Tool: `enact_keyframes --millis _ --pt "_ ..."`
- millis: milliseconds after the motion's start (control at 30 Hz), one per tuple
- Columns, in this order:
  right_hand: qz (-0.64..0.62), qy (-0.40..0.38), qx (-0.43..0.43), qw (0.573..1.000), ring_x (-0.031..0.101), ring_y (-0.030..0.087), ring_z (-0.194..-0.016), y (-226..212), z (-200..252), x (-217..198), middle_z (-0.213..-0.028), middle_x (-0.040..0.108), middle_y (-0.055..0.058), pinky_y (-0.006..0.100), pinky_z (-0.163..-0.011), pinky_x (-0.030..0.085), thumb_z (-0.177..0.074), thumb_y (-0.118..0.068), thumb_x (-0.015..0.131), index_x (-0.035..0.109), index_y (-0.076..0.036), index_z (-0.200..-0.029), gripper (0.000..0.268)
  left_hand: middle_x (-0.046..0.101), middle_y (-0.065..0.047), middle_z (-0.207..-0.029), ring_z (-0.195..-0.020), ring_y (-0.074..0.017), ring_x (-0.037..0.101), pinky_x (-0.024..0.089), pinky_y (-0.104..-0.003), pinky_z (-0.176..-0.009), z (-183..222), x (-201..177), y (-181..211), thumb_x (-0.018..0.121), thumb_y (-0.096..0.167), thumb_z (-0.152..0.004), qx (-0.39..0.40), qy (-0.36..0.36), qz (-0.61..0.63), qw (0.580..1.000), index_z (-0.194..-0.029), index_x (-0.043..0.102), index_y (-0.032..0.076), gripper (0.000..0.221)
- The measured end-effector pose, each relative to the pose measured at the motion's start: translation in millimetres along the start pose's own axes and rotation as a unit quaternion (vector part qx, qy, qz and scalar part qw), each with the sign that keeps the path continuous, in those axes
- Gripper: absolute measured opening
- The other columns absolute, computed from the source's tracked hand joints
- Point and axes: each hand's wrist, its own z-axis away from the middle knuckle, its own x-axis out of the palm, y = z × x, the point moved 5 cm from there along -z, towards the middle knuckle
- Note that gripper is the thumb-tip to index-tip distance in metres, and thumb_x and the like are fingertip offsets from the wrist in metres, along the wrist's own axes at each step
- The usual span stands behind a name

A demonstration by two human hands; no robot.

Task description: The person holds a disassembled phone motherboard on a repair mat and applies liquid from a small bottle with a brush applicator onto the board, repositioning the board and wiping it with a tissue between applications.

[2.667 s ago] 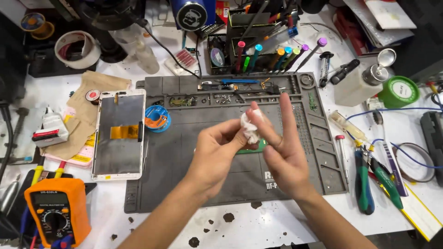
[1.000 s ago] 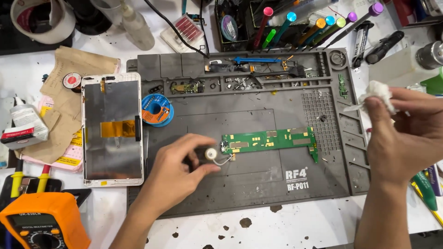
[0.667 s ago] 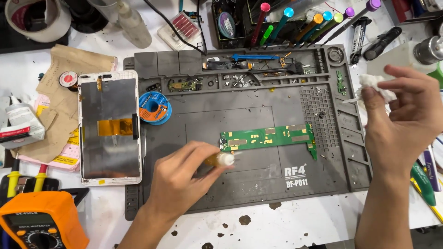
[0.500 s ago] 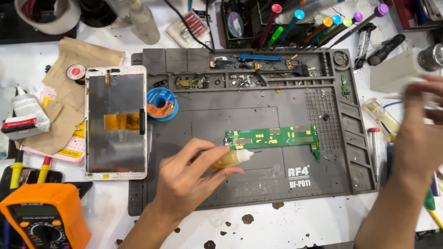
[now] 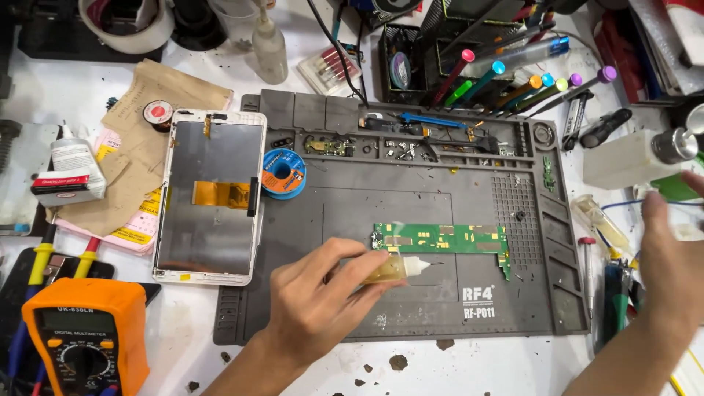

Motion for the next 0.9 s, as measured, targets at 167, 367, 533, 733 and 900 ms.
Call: enact_keyframes --millis 167,367,533,733,900 --pt "-0.328 -0.129 -0.061 0.934 0.059 0.021 -0.118 -117 35 16 -0.117 0.063 0.011 0.03 -0.111 0.045 -0.1 -0.008 0.068 0.061 0.001 -0.122 0.025 0.07 -0.007 -0.085 -0.069 -0.016 0.069 0.053 -0.024 -0.058 5 1 -2 0.089 0.03 -0.087 -0.006 0.007 0.007 1.0 -0.1 0.059 0.004 0.042" --pt "-0.361 -0.262 -0.258 0.857 0.072 0.019 -0.094 -208 70 28 -0.103 0.077 0.006 0.036 -0.094 0.046 -0.082 -0.04 0.075 0.072 -0.005 -0.107 0.043 0.07 -0.008 -0.093 -0.069 -0.0178 0.069 0.051 -0.027 -0.057 10 6 4 0.077 0.016 -0.098 0.035 -0.017 0.01 0.999 -0.098 0.057 0.005 0.022" --pt "-0.379 -0.237 -0.279 0.85 0.063 0.022 -0.094 -202 74 33 -0.102 0.073 0.004 0.038 -0.096 0.047 -0.085 -0.039 0.073 0.073 -0.013 -0.093 0.027 0.068 -0.006 -0.095 -0.074 -0.0173 0.07 0.053 -0.027 -0.061 10 8 7 0.08 0.02 -0.097 0.026 -0.014 0.044 0.999 -0.103 0.057 0.005 0.028" --pt "-0.379 -0.204 -0.27 0.861 0.068 0.019 -0.095 -187 71 33 -0.101 0.073 0.004 0.045 -0.108 0.045 -0.085 -0.034 0.075 0.071 -0.013 -0.094 0.023 0.072 -0.001 -0.104 -0.053 -0.0061 0.049 0.041 -0.019 -0.041 16 12 -4 0.092 0.02 -0.084 -0.131 -0.035 0.17 0.976 -0.117 0.056 0.01 0.05" --pt "-0.378 -0.192 -0.273 0.863 0.068 0.019 -0.097 -186 70 32 -0.104 0.073 0.003 0.044 -0.108 0.045 -0.083 -0.031 0.078 0.071 -0.014 -0.095 0.021 0.072 0.002 -0.107 -0.054 -0.0057 0.05 0.04 -0.019 -0.041 18 14 -4 0.09 0.015 -0.084 -0.141 -0.049 0.177 0.973 -0.117 0.056 0.012 0.048"
